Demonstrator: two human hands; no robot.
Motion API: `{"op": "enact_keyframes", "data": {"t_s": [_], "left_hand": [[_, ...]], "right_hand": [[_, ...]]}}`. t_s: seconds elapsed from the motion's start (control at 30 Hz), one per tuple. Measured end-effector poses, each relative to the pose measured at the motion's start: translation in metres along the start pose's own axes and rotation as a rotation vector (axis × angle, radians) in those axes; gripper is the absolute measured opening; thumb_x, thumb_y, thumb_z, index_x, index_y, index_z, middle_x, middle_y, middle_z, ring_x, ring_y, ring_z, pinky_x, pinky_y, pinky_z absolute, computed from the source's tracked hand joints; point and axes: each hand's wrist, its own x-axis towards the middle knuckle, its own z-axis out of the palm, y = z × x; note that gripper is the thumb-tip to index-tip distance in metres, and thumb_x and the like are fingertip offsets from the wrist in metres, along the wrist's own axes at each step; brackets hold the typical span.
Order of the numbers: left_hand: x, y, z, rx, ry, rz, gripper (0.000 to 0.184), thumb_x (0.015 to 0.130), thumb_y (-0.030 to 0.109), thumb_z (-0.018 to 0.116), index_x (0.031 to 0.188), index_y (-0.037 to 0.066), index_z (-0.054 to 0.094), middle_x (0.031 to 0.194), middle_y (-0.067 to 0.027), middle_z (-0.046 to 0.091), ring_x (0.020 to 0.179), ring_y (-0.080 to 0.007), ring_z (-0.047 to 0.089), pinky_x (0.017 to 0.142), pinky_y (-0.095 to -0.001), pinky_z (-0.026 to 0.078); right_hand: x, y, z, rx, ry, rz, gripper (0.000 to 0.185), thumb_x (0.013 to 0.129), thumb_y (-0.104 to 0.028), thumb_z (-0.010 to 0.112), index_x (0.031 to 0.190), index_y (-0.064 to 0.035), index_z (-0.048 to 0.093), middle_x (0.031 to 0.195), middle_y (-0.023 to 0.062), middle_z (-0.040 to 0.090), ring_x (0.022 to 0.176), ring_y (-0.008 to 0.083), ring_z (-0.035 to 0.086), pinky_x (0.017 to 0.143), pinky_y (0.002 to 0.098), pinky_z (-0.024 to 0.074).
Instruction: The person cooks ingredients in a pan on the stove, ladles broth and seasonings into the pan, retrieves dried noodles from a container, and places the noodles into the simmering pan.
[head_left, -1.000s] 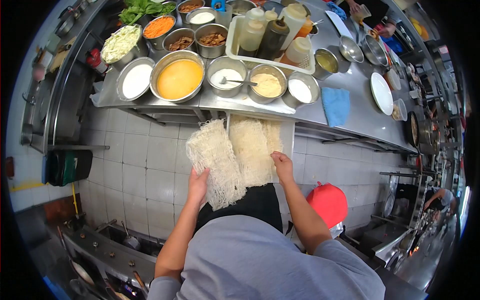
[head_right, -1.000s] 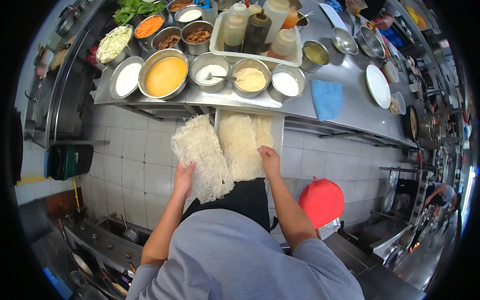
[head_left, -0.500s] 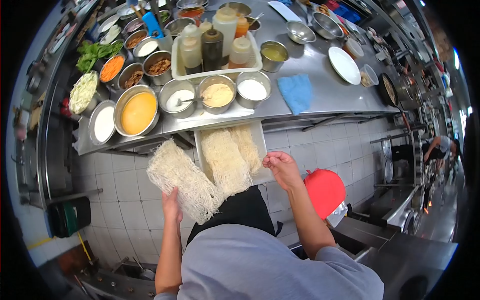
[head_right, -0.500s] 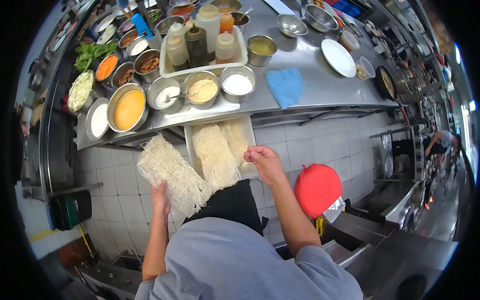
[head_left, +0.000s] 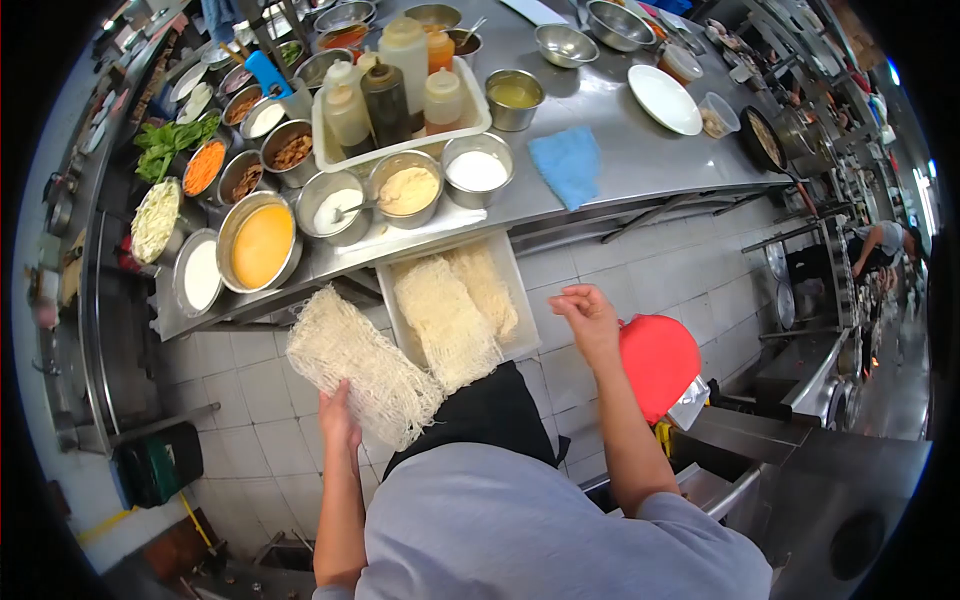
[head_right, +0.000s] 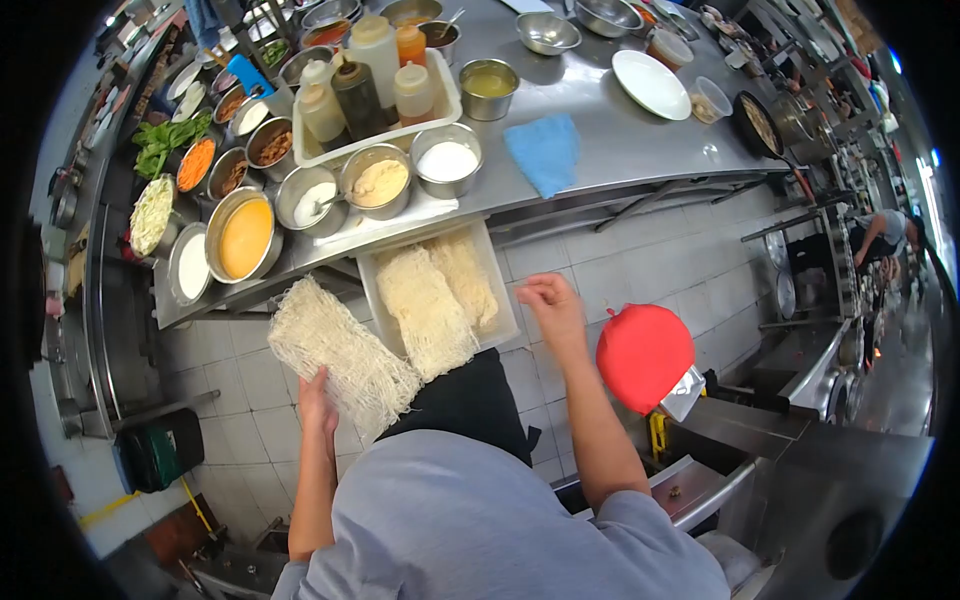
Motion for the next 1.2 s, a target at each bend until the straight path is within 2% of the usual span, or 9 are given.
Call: {"op": "enact_keyframes", "data": {"t_s": [0.17, 0.23, 0.27, 0.33, 0.43, 0.6, 0.77, 0.93, 1.2], "left_hand": [[0.006, -0.007, -0.020, -0.021, -0.010, 0.033, 0.053, 0.094, 0.005, 0.057, 0.142, 0.005, 0.034, 0.136, -0.0150, 0.050, 0.123, -0.0293, 0.051, 0.103, -0.0439, 0.042], [0.008, -0.011, -0.029, -0.027, 0.010, 0.036, 0.053, 0.094, 0.005, 0.056, 0.142, 0.005, 0.034, 0.136, -0.0150, 0.050, 0.122, -0.0290, 0.051, 0.103, -0.0434, 0.042], [0.008, -0.010, -0.033, -0.029, 0.020, 0.038, 0.052, 0.094, 0.005, 0.056, 0.142, 0.005, 0.034, 0.136, -0.0150, 0.051, 0.122, -0.0288, 0.052, 0.103, -0.0429, 0.042], [0.001, -0.007, -0.035, -0.049, 0.047, 0.050, 0.051, 0.094, 0.005, 0.056, 0.141, 0.004, 0.035, 0.135, -0.0149, 0.051, 0.121, -0.0286, 0.053, 0.102, -0.0424, 0.043], [-0.005, -0.011, -0.039, -0.068, 0.081, 0.060, 0.048, 0.095, 0.005, 0.056, 0.139, 0.003, 0.037, 0.133, -0.0151, 0.053, 0.117, -0.0281, 0.056, 0.101, -0.0416, 0.044], [-0.010, -0.019, -0.039, -0.109, 0.066, 0.072, 0.047, 0.094, 0.005, 0.056, 0.137, 0.002, 0.038, 0.132, -0.0163, 0.054, 0.118, -0.0296, 0.056, 0.100, -0.0427, 0.046], [-0.016, -0.025, -0.045, -0.147, 0.118, 0.098, 0.046, 0.094, 0.005, 0.057, 0.137, 0.001, 0.040, 0.131, -0.0156, 0.055, 0.118, -0.0264, 0.055, 0.101, -0.0391, 0.044], [-0.023, -0.032, -0.052, -0.180, 0.144, 0.096, 0.047, 0.094, 0.005, 0.056, 0.137, 0.002, 0.039, 0.133, -0.0164, 0.054, 0.118, -0.0288, 0.056, 0.101, -0.0415, 0.045], [-0.010, -0.034, -0.044, -0.220, 0.013, -0.025, 0.048, 0.094, 0.005, 0.058, 0.137, 0.002, 0.038, 0.132, -0.0164, 0.054, 0.117, -0.0294, 0.057, 0.098, -0.0435, 0.049]], "right_hand": [[0.021, 0.091, -0.066, -0.332, 0.129, 0.249, 0.027, 0.087, -0.002, 0.064, 0.112, -0.0019, 0.056, 0.091, 0.0099, 0.069, 0.080, 0.0182, 0.068, 0.068, 0.0302, 0.0555], [0.021, 0.129, -0.087, -1.190, 0.091, 0.236, 0.041, 0.082, -0.001, 0.065, 0.122, -0.0031, 0.055, 0.095, 0.0130, 0.067, 0.080, 0.0240, 0.067, 0.072, 0.0354, 0.0553], [0.023, 0.133, -0.085, -1.190, 0.062, 0.218, 0.041, 0.082, -0.001, 0.065, 0.122, -0.0031, 0.055, 0.095, 0.0130, 0.067, 0.080, 0.0240, 0.067, 0.072, 0.0354, 0.0553], [0.025, 0.137, -0.069, -1.093, 0.046, -0.103, 0.055, 0.077, -0.003, 0.068, 0.130, -0.0056, 0.053, 0.110, 0.0177, 0.063, 0.087, 0.0305, 0.065, 0.079, 0.0397, 0.0544], [0.041, 0.116, -0.001, -0.733, -0.214, 0.043, 0.063, 0.076, -0.010, 0.070, 0.134, -0.0046, 0.048, 0.123, 0.0234, 0.056, 0.113, 0.0392, 0.055, 0.095, 0.0447, 0.0466], [0.054, 0.119, 0.121, -0.899, -0.246, -0.230, 0.067, 0.074, -0.016, 0.076, 0.132, 0.0019, 0.049, 0.124, 0.0273, 0.055, 0.112, 0.0385, 0.056, 0.096, 0.0442, 0.0464], [0.074, 0.162, 0.139, -0.604, -0.306, 0.403, 0.066, 0.077, -0.021, 0.079, 0.131, 0.0030, 0.049, 0.111, 0.0200, 0.065, 0.096, 0.0267, 0.065, 0.084, 0.0353, 0.0516], [0.075, 0.151, 0.103, -0.089, -0.440, 0.521, 0.041, 0.091, -0.015, 0.065, 0.127, 0.0008, 0.054, 0.110, 0.0110, 0.067, 0.095, 0.0184, 0.064, 0.082, 0.0335, 0.0517], [0.078, 0.102, 0.030, 0.166, -0.641, 0.729, 0.041, 0.096, -0.004, 0.054, 0.137, 0.0002, 0.047, 0.121, 0.0102, 0.064, 0.107, 0.0200, 0.064, 0.094, 0.0343, 0.0512]]}}
